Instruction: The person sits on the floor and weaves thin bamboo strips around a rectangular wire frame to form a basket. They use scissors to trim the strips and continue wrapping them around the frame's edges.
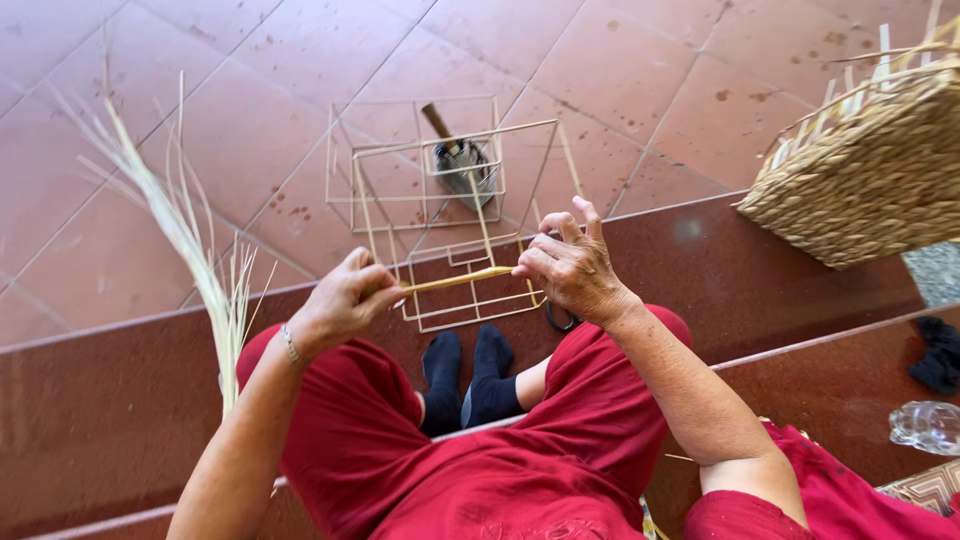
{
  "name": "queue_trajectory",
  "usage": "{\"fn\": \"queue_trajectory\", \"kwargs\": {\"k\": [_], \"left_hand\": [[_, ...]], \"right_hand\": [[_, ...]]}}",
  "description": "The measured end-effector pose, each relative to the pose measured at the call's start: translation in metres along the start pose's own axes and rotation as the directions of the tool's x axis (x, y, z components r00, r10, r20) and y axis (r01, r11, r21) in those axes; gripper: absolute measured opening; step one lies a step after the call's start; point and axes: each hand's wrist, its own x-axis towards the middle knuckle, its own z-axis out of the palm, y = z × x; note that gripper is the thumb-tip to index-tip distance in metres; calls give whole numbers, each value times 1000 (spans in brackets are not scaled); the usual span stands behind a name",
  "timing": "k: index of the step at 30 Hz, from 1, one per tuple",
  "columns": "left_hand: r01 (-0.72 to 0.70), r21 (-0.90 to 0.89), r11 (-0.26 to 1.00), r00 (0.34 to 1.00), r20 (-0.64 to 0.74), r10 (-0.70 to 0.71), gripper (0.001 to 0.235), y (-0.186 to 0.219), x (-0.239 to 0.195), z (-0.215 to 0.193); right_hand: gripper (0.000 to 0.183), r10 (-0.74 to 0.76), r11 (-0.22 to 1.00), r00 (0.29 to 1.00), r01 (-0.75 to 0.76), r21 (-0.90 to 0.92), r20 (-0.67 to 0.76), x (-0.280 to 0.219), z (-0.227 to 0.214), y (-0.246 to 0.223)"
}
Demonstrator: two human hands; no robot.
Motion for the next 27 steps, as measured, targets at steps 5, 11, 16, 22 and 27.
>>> {"fn": "queue_trajectory", "kwargs": {"k": [5,11,16,22,27], "left_hand": [[59,-118,991,997,58,-53,18,-4,0,6],[89,-247,965,995,60,-77,14,-8,6,20],[-61,-198,978,991,-125,36,11,1,-4,24],[44,-351,935,984,-146,-101,13,2,-8,39],[66,-186,980,986,-140,-92,12,-6,-16,38]], "right_hand": [[25,18,998,998,-21,-63,-53,-23,-20,38],[26,181,979,983,-177,103,-35,-42,-25,63],[29,220,974,971,-213,75,-91,-31,-34,41],[25,45,996,991,-35,79,-123,-1,-1,-22],[16,48,976,996,-31,216,-77,12,16,-28]]}}
